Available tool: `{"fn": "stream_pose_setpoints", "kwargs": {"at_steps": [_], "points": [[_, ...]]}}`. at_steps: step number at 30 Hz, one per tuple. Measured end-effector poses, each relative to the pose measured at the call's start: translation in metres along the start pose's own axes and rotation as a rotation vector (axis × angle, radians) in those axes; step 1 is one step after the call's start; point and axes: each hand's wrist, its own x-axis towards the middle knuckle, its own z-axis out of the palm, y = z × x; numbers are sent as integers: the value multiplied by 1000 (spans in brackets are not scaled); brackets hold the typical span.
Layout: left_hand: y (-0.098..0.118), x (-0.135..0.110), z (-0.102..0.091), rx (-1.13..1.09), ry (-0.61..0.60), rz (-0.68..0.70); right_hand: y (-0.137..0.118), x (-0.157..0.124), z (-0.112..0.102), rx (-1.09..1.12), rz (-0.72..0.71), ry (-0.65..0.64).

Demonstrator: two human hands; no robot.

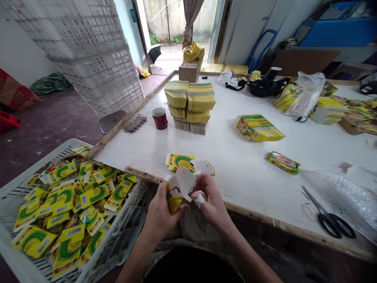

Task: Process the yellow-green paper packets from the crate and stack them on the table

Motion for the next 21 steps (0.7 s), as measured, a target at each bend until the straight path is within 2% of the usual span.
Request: {"fn": "stream_pose_setpoints", "kwargs": {"at_steps": [2, 3, 6, 8, 10, 13, 15, 18, 21], "points": [[1, -7, 2, -39, -40, 112, -6, 12, -5, 34, 123, -92], [3, -10, 4, -72, -24, 151, -6, 14, -4, 120, 208, -119], [10, -17, 10, -127, 101, 192, 5, 9, 11, 482, 493, -206], [15, -17, 12, -130, 153, 169, 16, 0, 23, 643, 623, -274], [17, -13, 11, -134, 176, 106, 23, -8, 28, 724, 613, -293], [16, -7, 7, -84, 196, 14, 24, -13, 22, 660, 377, -244], [14, -5, 7, -8, 170, 43, 20, -9, 15, 545, 273, -193], [14, -4, 11, 61, 86, 192, 13, 0, 9, 394, 333, -147], [15, -5, 14, 120, 43, 208, 10, 7, 9, 251, 356, -191]]}}
